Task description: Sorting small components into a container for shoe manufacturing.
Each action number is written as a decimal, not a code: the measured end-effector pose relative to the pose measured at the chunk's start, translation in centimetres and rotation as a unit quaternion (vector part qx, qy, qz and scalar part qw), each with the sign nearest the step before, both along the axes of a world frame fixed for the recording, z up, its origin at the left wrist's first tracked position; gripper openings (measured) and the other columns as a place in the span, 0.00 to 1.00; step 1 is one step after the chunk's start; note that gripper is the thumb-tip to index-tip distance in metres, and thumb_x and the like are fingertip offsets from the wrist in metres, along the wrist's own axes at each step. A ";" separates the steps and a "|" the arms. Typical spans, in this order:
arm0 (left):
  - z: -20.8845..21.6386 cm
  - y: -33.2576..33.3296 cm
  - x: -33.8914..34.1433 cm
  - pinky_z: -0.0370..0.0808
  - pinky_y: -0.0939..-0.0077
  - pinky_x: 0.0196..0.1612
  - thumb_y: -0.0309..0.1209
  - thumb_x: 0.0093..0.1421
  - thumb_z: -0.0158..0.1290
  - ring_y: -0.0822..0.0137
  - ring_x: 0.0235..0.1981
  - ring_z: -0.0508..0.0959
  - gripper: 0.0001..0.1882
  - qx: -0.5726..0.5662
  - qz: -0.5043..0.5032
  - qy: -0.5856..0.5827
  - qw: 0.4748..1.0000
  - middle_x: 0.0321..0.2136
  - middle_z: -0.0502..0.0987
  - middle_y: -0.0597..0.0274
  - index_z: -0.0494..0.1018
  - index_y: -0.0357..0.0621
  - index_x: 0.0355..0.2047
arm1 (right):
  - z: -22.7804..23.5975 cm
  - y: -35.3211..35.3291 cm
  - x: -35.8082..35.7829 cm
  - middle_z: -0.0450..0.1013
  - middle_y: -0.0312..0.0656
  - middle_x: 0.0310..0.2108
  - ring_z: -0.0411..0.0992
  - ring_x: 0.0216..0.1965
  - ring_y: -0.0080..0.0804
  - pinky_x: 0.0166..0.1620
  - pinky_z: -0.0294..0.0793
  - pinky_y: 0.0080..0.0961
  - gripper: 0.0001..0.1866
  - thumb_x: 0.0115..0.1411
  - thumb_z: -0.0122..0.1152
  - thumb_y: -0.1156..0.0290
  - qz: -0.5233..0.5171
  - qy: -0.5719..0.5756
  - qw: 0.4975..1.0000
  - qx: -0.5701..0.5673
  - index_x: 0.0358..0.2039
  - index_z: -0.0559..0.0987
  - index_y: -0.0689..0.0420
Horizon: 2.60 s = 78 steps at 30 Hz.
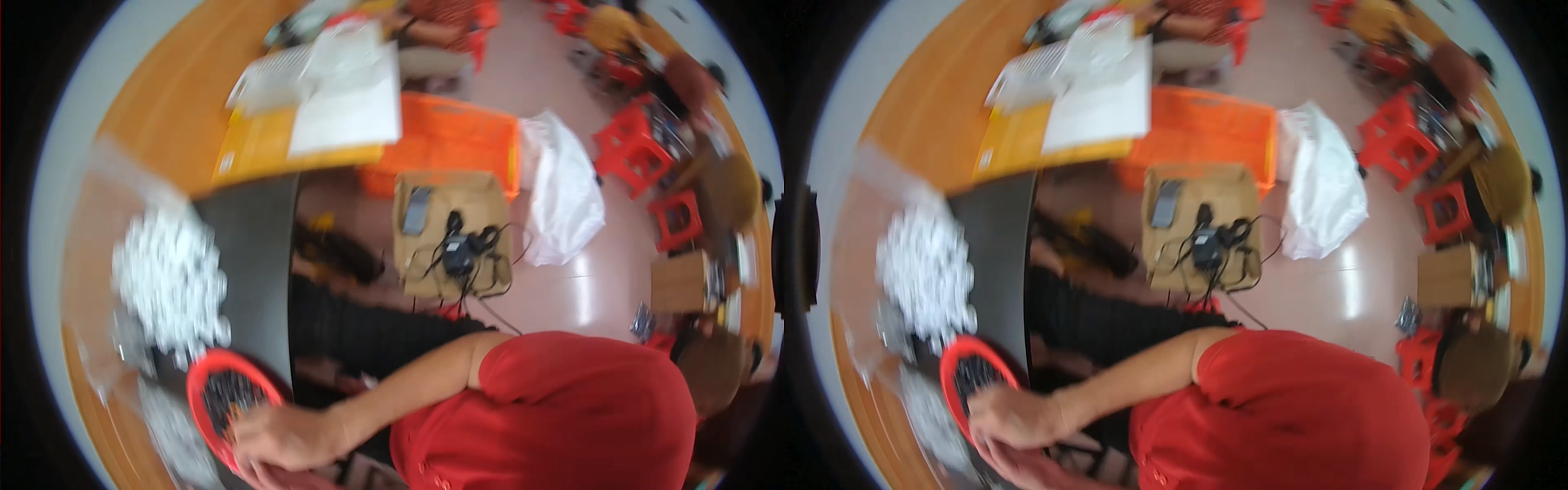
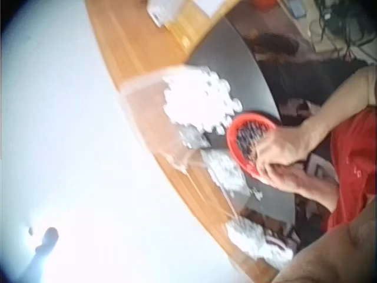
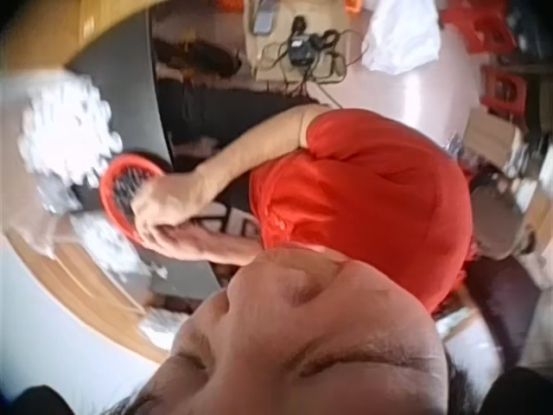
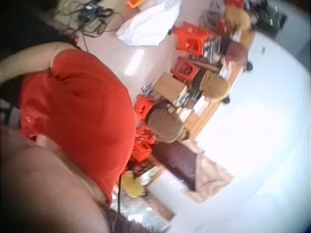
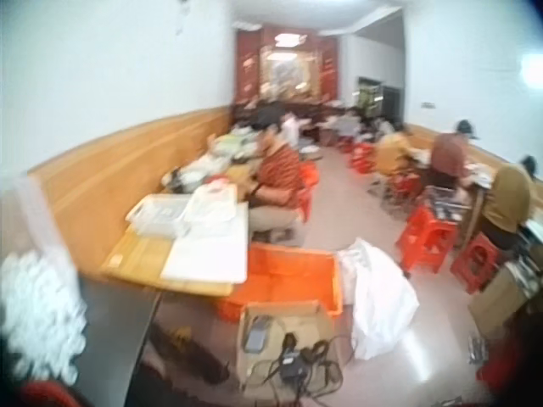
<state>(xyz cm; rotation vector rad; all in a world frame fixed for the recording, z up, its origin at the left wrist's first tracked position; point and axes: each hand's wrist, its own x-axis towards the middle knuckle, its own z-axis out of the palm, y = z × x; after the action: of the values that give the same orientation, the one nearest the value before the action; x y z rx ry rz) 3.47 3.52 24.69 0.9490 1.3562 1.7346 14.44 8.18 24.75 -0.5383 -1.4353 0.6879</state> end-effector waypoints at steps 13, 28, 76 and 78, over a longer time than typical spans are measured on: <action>0.8 -0.2 -0.9 0.78 0.80 0.44 0.27 0.62 0.45 0.60 0.44 0.78 0.21 -0.020 -0.035 -0.106 0.994 0.54 0.66 0.37 0.61 0.32 0.55 | -1.8 4.0 4.1 0.77 0.37 0.27 0.71 0.26 0.14 0.30 0.71 0.14 0.07 0.58 0.58 0.76 0.124 0.078 0.960 -0.239 0.35 0.80 0.64; 2.7 0.4 -1.1 0.77 0.79 0.46 0.24 0.64 0.45 0.64 0.49 0.75 0.20 -0.047 0.011 -0.137 0.989 0.53 0.69 0.44 0.63 0.31 0.56 | 1.4 3.3 -0.3 0.72 0.42 0.27 0.74 0.26 0.31 0.28 0.72 0.24 0.04 0.57 0.58 0.78 0.141 -0.114 0.973 -0.139 0.32 0.78 0.63; 1.8 -0.3 -8.7 0.79 0.73 0.48 0.22 0.62 0.45 0.56 0.45 0.77 0.21 0.050 -0.007 -0.349 0.936 0.52 0.67 0.38 0.59 0.34 0.55 | 2.3 10.3 -1.3 0.75 0.41 0.29 0.74 0.28 0.31 0.34 0.73 0.27 0.06 0.57 0.58 0.73 0.131 -0.366 0.919 -0.067 0.33 0.78 0.62; 1.6 -0.8 -9.5 0.79 0.74 0.47 0.23 0.62 0.46 0.57 0.43 0.78 0.20 0.067 -0.009 -0.349 0.935 0.51 0.67 0.38 0.59 0.34 0.55 | 1.8 10.4 -0.8 0.74 0.43 0.28 0.73 0.30 0.39 0.36 0.72 0.31 0.06 0.54 0.59 0.73 0.126 -0.387 0.912 -0.051 0.32 0.79 0.60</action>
<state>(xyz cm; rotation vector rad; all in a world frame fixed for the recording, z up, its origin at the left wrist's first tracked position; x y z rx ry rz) -6.01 2.71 26.33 0.3336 0.7645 1.9084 13.65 18.58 26.51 -0.7647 -2.2505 0.7981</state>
